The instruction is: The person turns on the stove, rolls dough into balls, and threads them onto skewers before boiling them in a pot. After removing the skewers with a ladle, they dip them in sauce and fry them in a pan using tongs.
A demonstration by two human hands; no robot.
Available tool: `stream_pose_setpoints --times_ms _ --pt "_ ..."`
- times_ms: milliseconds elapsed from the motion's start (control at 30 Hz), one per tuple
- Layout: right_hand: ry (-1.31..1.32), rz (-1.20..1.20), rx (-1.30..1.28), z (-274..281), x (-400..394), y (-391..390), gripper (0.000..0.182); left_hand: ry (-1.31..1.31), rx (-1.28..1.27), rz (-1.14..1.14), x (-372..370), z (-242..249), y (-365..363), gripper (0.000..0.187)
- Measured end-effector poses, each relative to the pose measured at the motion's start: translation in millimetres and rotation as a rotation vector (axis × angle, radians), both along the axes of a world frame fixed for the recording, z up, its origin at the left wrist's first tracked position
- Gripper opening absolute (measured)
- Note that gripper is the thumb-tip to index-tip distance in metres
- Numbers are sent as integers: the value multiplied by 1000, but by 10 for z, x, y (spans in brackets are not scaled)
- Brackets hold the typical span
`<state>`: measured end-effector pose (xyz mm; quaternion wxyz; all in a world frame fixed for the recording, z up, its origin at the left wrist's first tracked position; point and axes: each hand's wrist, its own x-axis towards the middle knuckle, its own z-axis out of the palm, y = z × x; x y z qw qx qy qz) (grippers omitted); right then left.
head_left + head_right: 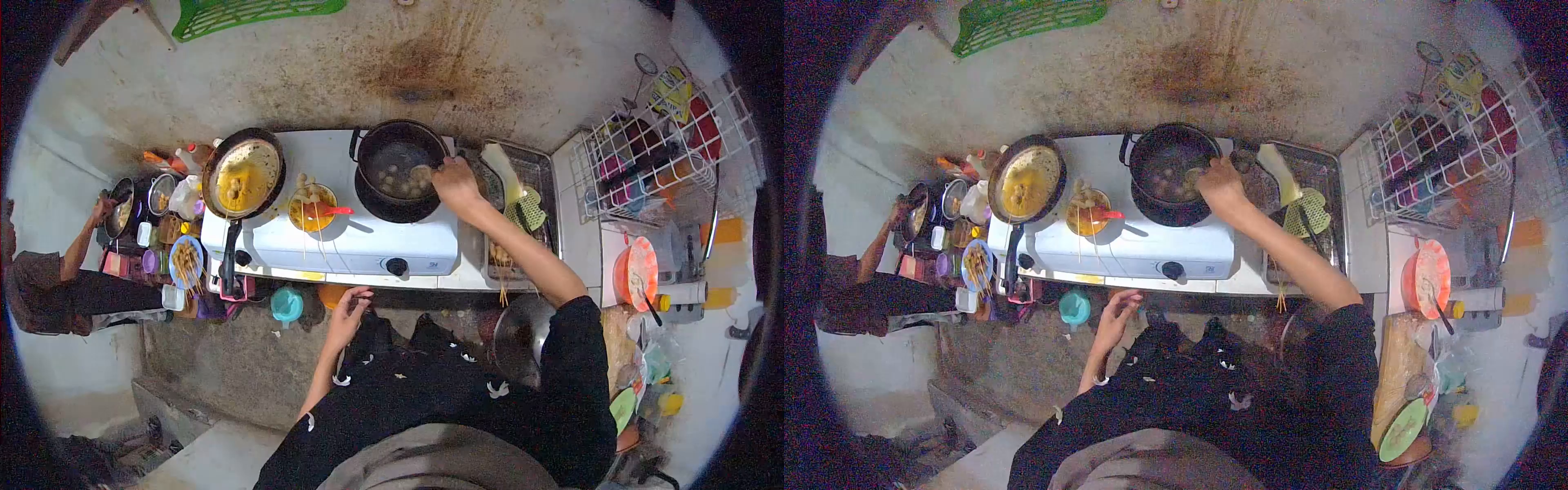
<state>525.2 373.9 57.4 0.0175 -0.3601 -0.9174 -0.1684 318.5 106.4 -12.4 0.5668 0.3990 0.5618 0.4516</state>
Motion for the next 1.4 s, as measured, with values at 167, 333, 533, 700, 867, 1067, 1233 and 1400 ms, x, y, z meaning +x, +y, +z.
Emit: stream_pose_setpoints --times_ms 167,333,533,700,867,1067,1233,1400 --pt "250 -57 7 120 40 -54 10 -6 7 2 11 -44 5 25" --pt "184 -64 -39 392 19 -220 10 32 0 -36 12 14 2 26" --pt "226 3 60 4 -57 -194 10 31 51 -53 12 16 2 26" --pt "206 -61 71 203 -91 -147 17 6 2 -52 -2 7 -4 27" --pt "248 -85 116 298 -44 -204 15 -43 5 -82 -44 -107 -5 28" --pt "583 -222 15 339 142 -524 21 -43 2 -169 11 -89 98 27" --pt "1319 -539 -330 122 353 -820 26 2 -44 -374 174 63 291 27" --pt "2291 -612 -991 60 746 -1459 28 10 41 -567 400 23 458 26"
